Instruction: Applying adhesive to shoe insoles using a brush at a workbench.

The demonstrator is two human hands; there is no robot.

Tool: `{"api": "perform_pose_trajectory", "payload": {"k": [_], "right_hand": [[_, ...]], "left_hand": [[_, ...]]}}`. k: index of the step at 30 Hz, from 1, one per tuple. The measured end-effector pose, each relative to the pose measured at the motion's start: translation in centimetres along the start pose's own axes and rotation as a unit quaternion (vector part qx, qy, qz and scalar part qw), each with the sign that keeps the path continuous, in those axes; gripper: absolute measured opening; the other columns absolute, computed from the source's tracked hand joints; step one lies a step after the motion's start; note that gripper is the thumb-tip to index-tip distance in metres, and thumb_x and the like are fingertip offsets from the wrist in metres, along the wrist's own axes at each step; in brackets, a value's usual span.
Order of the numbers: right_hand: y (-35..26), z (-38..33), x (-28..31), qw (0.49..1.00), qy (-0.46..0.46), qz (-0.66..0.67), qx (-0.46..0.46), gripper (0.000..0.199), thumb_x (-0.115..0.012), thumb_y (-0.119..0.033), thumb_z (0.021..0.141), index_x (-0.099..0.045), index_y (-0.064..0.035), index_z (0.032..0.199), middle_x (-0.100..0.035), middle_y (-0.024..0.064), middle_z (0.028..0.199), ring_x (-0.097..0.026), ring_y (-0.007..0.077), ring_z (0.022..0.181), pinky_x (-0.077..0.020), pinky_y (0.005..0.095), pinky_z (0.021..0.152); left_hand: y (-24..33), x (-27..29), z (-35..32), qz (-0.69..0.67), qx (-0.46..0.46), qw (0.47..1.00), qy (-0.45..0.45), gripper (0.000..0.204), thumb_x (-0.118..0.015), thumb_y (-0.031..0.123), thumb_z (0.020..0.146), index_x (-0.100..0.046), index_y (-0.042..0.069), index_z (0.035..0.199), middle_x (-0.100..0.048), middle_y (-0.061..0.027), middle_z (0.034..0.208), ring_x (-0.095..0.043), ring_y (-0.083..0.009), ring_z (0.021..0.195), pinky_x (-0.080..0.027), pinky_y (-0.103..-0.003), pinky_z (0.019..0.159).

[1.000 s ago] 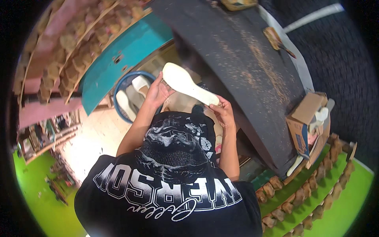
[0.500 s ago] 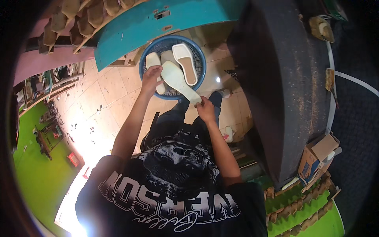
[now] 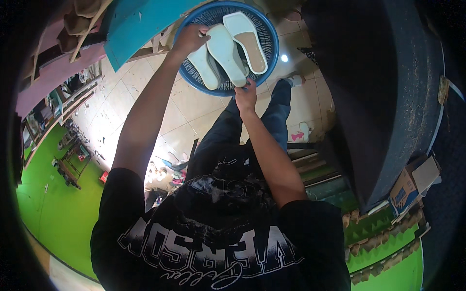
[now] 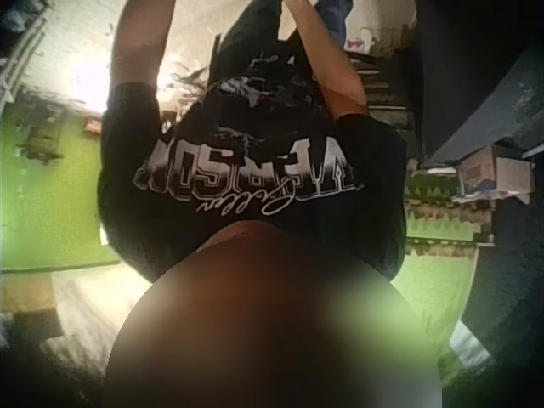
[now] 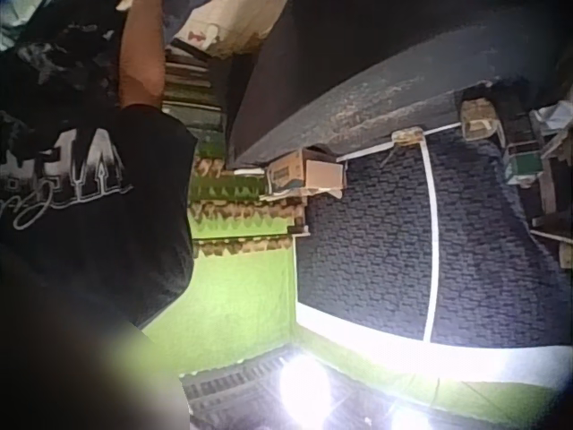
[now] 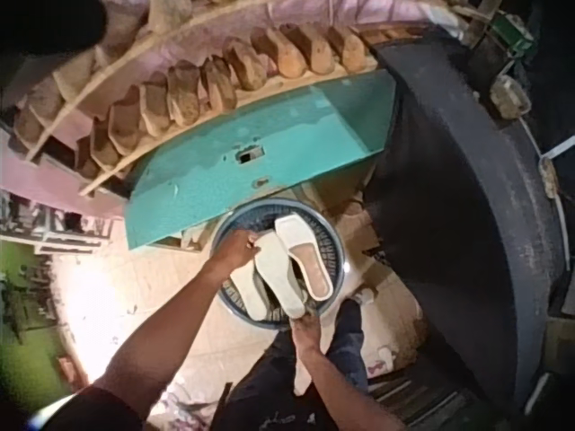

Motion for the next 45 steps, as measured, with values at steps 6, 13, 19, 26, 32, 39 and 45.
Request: {"api": "perform_pose_trajectory", "payload": {"k": [6, 13, 19, 26, 32, 39, 45], "right_hand": [[-0.2, 2.3, -1.6, 0.990, -0.113, -0.058, -0.053, 0.073, -0.075, -0.005, 0.081, -0.051, -0.0009, 0.150, -0.069, 0.0183, 0.133, -0.066, 0.0282, 0.122, -0.0521, 0.0360, 0.104], [-6.6, -2.6, -3.0, 0.943, -0.136, -0.284, 0.106, 0.088, -0.072, -0.007, 0.081, -0.037, -0.0090, 0.162, -0.047, 0.0255, 0.153, -0.052, 0.0419, 0.140, -0.0460, 0.0483, 0.115], [-8.2, -4.9, -3.6, 0.817, -0.069, -0.514, 0.251, 0.088, -0.075, -0.009, 0.078, -0.043, -0.0141, 0.160, -0.026, 0.0284, 0.162, -0.031, 0.0500, 0.150, -0.0431, 0.0533, 0.119], [-7.8, -3.5, -3.1, 0.813, -0.104, -0.498, 0.283, 0.084, -0.077, -0.010, 0.074, -0.050, -0.0155, 0.153, -0.026, 0.0281, 0.162, -0.032, 0.0537, 0.147, -0.0346, 0.0524, 0.125], [-7.6, -1.5, -2.3, 0.865, -0.130, -0.432, 0.220, 0.079, -0.082, -0.013, 0.070, -0.059, -0.0241, 0.145, -0.027, 0.0290, 0.163, -0.029, 0.0544, 0.149, -0.0357, 0.0532, 0.124], [-6.0, -0.2, -1.6, 0.887, -0.185, -0.376, 0.194, 0.083, -0.083, -0.018, 0.070, -0.058, -0.0253, 0.149, -0.027, 0.0292, 0.165, -0.036, 0.0483, 0.151, -0.0373, 0.0468, 0.125], [-8.3, -1.7, -0.6, 0.866, -0.226, -0.383, 0.228, 0.088, -0.082, -0.024, 0.077, -0.048, -0.0145, 0.158, -0.030, 0.0292, 0.168, -0.034, 0.0437, 0.155, -0.0348, 0.0425, 0.126]], "left_hand": [[1.1, -0.8, -0.8, 0.175, 0.011, 0.984, -0.041, 0.054, -0.077, 0.023, 0.090, -0.068, 0.028, 0.143, -0.067, -0.0134, 0.137, -0.061, -0.0373, 0.131, -0.050, -0.053, 0.111], [2.0, -2.2, -3.4, 0.285, -0.017, 0.958, -0.041, 0.072, -0.076, 0.017, 0.088, -0.055, 0.031, 0.156, -0.055, -0.0094, 0.150, -0.047, -0.0288, 0.144, -0.036, -0.055, 0.120], [2.7, -3.9, -4.5, 0.275, -0.103, 0.956, 0.005, 0.064, -0.071, 0.009, 0.085, -0.062, 0.015, 0.149, -0.053, -0.0093, 0.151, -0.045, -0.0249, 0.145, -0.026, -0.055, 0.126], [3.0, -6.1, -5.7, 0.276, -0.103, 0.955, -0.024, 0.063, -0.067, 0.004, 0.084, -0.062, 0.011, 0.147, -0.049, -0.0091, 0.158, -0.039, -0.0246, 0.152, -0.013, -0.058, 0.132], [3.4, -6.5, -6.2, 0.283, -0.087, 0.954, -0.034, 0.069, -0.067, 0.007, 0.084, -0.058, 0.013, 0.151, -0.045, -0.0120, 0.161, -0.037, -0.0270, 0.154, -0.015, -0.060, 0.131], [4.8, -7.2, -7.6, 0.246, -0.049, 0.965, -0.074, 0.058, -0.069, 0.009, 0.082, -0.068, 0.012, 0.141, -0.050, -0.0161, 0.153, -0.044, -0.0304, 0.148, -0.015, -0.063, 0.129], [7.6, -7.4, -10.6, 0.218, -0.067, 0.973, -0.044, 0.066, -0.076, 0.019, 0.080, -0.064, 0.015, 0.144, -0.054, -0.0156, 0.150, -0.048, -0.0327, 0.144, -0.024, -0.065, 0.125]]}}
Point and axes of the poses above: each hand's wrist, its own z-axis towards the middle knuckle, its own x-axis out of the back of the hand, y = z × x, the point moved 6 cm from there along z, towards the middle knuckle
